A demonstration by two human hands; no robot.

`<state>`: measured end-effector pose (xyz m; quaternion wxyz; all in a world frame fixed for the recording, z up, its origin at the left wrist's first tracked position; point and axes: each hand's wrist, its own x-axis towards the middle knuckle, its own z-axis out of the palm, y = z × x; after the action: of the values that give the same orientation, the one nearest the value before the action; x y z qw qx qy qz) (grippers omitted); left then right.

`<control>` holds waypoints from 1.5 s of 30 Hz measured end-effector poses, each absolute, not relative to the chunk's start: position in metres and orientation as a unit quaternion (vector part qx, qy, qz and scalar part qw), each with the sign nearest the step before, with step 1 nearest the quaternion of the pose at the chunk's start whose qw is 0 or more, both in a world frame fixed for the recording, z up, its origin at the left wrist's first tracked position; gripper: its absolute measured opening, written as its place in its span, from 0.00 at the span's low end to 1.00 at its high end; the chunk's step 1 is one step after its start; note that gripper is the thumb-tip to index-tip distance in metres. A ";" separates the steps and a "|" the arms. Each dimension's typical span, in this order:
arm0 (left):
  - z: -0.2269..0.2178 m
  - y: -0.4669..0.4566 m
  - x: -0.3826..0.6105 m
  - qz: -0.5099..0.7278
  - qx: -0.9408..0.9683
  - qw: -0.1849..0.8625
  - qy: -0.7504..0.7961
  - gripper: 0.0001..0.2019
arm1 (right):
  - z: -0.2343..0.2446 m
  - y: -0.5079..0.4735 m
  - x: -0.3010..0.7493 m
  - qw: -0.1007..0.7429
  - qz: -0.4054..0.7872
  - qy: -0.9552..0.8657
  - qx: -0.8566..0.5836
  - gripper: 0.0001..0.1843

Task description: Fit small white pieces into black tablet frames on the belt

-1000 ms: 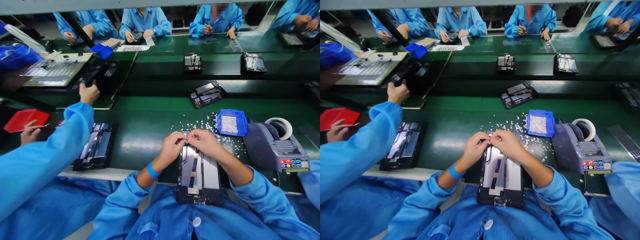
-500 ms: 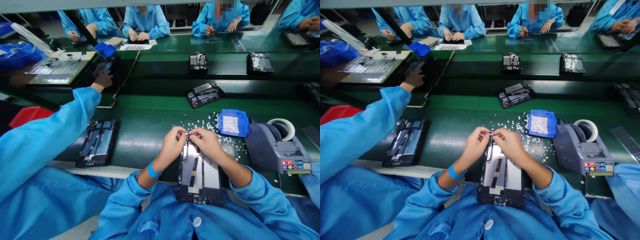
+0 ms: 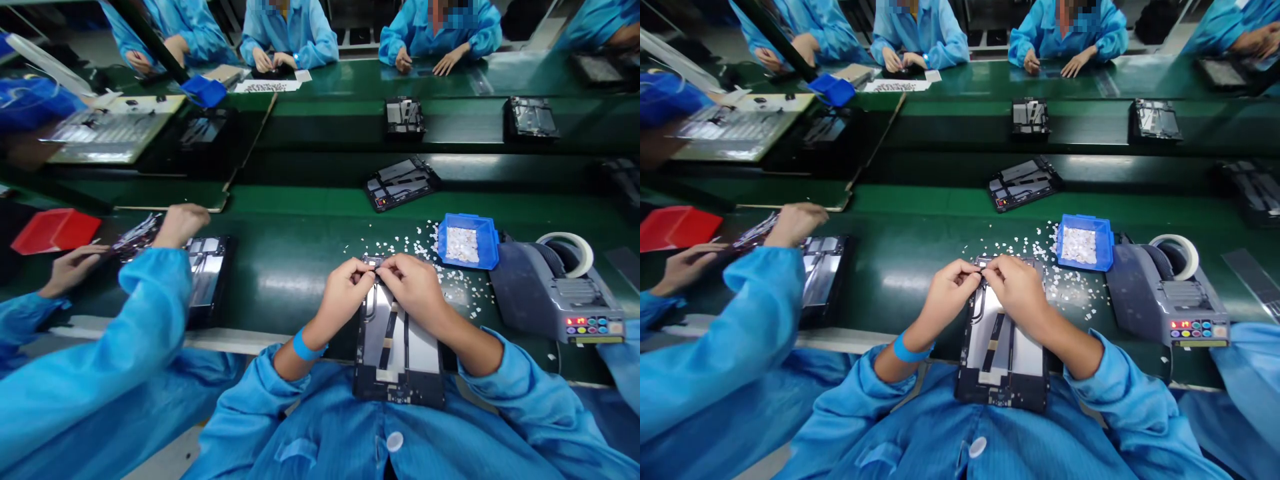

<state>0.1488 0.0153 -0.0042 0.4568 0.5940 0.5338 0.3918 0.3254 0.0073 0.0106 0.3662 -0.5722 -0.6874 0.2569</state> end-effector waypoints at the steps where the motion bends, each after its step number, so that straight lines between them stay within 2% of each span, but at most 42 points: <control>1: -0.004 0.014 0.148 0.395 0.600 0.445 0.534 0.05 | 0.010 0.005 0.324 0.363 0.234 -0.698 -0.571 0.08; 6: 0.000 0.009 0.145 0.411 0.651 0.363 0.526 0.05 | 0.006 0.001 0.320 0.352 0.210 -0.738 -0.536 0.09; 13: 0.000 0.005 0.140 0.407 0.707 0.300 0.493 0.06 | 0.004 0.003 0.324 0.347 0.204 -0.752 -0.521 0.09; 20: -0.003 0.009 0.145 0.406 0.682 0.362 0.489 0.07 | 0.005 0.005 0.326 0.322 0.217 -0.745 -0.543 0.08; 26: -0.003 0.010 0.147 0.410 0.681 0.366 0.485 0.07 | 0.007 0.004 0.329 0.336 0.265 -0.723 -0.542 0.08; 31: -0.004 0.009 0.145 0.415 0.681 0.363 0.481 0.07 | 0.005 0.003 0.326 0.348 0.253 -0.727 -0.535 0.10; 40: -0.004 0.008 0.148 0.413 0.697 0.330 0.483 0.08 | 0.004 -0.002 0.322 0.317 0.180 -0.727 -0.582 0.08; 45: -0.004 0.009 0.147 0.402 0.680 0.377 0.483 0.06 | 0.008 0.002 0.319 0.311 0.205 -0.731 -0.571 0.07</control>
<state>0.1471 0.0092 -0.0035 0.3767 0.6801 0.4835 0.4022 0.3194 0.0022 0.0079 0.3106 -0.5714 -0.7313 0.2055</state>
